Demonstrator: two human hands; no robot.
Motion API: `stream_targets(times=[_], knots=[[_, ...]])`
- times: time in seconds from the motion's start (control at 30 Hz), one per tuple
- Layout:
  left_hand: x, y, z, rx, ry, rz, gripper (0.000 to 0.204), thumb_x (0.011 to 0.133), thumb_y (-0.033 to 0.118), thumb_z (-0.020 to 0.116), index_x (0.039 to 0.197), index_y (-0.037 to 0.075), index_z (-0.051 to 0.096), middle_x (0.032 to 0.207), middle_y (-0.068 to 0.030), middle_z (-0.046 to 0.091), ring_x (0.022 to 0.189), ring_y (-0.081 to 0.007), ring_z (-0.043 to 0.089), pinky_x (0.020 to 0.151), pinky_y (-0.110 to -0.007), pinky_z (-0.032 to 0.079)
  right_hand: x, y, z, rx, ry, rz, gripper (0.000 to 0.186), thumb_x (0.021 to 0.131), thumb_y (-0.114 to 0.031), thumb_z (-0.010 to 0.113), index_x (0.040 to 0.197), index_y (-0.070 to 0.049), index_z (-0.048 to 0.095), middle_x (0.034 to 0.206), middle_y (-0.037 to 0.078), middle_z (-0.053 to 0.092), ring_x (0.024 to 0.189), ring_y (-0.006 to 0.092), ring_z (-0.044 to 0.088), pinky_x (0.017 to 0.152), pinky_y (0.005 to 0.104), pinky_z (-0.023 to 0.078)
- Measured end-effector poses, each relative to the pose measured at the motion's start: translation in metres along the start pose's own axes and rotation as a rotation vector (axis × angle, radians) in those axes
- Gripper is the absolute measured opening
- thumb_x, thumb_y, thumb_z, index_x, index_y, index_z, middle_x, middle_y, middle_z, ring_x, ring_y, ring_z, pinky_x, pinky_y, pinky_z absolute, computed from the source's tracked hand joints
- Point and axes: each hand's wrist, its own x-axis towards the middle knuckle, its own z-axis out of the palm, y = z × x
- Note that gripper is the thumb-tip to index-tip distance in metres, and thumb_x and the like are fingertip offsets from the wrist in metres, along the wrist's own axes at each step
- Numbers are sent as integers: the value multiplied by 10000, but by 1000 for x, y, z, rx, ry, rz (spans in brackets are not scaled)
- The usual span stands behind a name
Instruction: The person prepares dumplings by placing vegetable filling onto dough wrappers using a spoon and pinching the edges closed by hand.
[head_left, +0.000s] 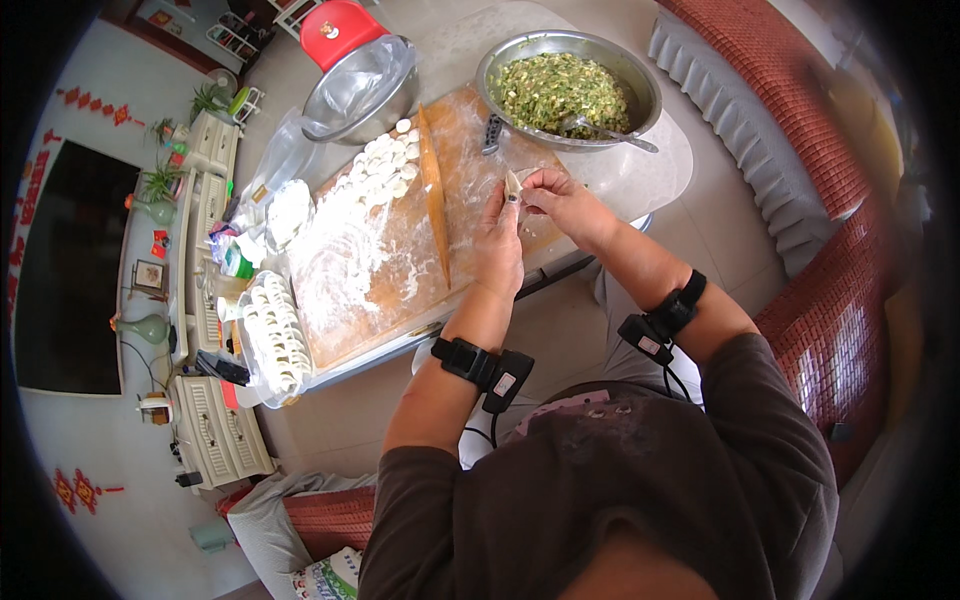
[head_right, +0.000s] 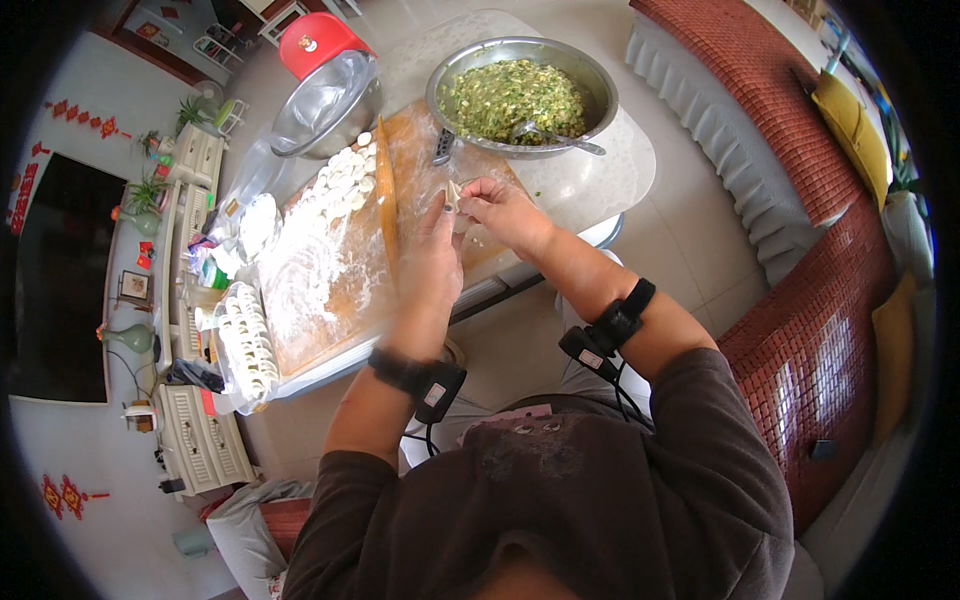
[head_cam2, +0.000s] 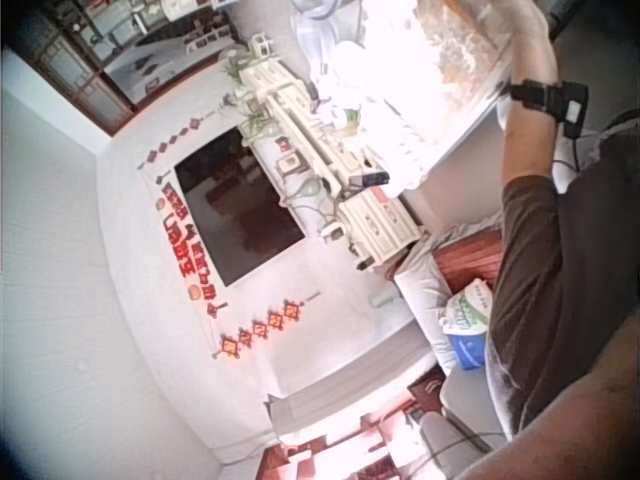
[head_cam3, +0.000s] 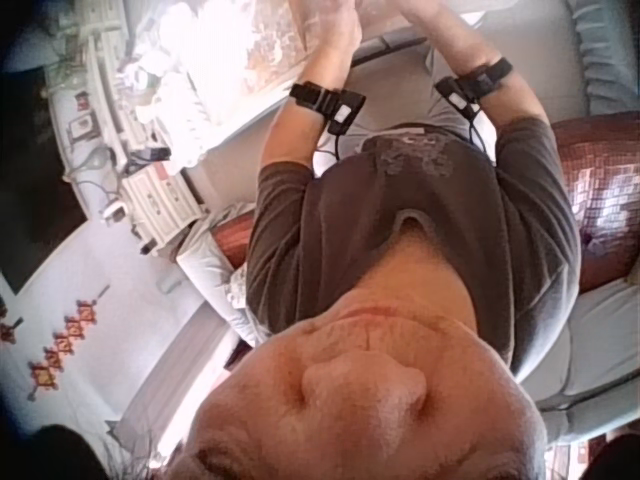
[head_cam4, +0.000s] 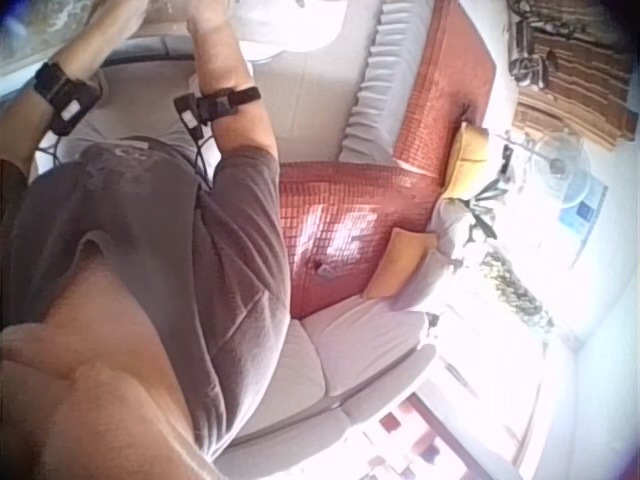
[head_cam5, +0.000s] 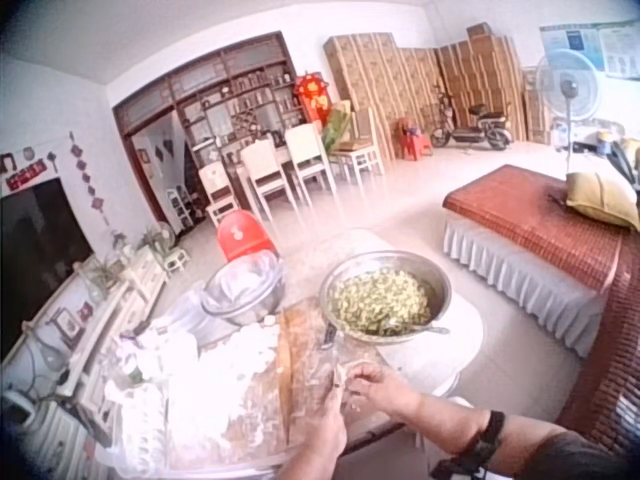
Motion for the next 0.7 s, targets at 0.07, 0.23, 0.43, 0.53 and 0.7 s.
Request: stream_targets(times=[0.07,0.23,0.43,0.53,0.7], knots=[[0,-1,0,54,-12,18,411,839,89,423,1230,-7,338,1115,-79,476,957,-114,470,830,-234,365,-1,3,1,-9,-22,-12,37,792,-87,521,820,-62,521,789,-11,519,769,84,494,726,217,405],[-27,37,25,646,107,-71,352,851,139,404,1172,-6,403,1099,-89,479,962,-143,479,839,-261,374,-10,0,0,-66,-4,12,33,785,-83,522,812,-63,519,779,-14,517,767,87,496,731,224,408],[9,0,-24,-344,278,-157,318,852,153,352,1119,-18,371,1069,-165,476,986,-282,490,827,-392,417,-11,-11,-14,279,147,60,62,772,-106,527,802,-53,514,792,-3,520,714,95,508,657,226,416],[18,-17,-70,-221,165,-8,313,853,151,353,1112,-25,372,1086,-168,471,1000,-284,485,853,-403,412,-5,-20,-18,-114,139,-74,84,760,-101,521,818,-42,512,842,51,552,726,145,535,690,242,432],[3,7,-52,-433,284,-150,302,861,122,354,1118,-38,360,1115,-174,461,1030,-275,473,866,-407,415,-1,-7,-18,-1402,64,-374,230,754,-122,503,972,-49,520,981,127,550,889,253,526,808,338,407]])
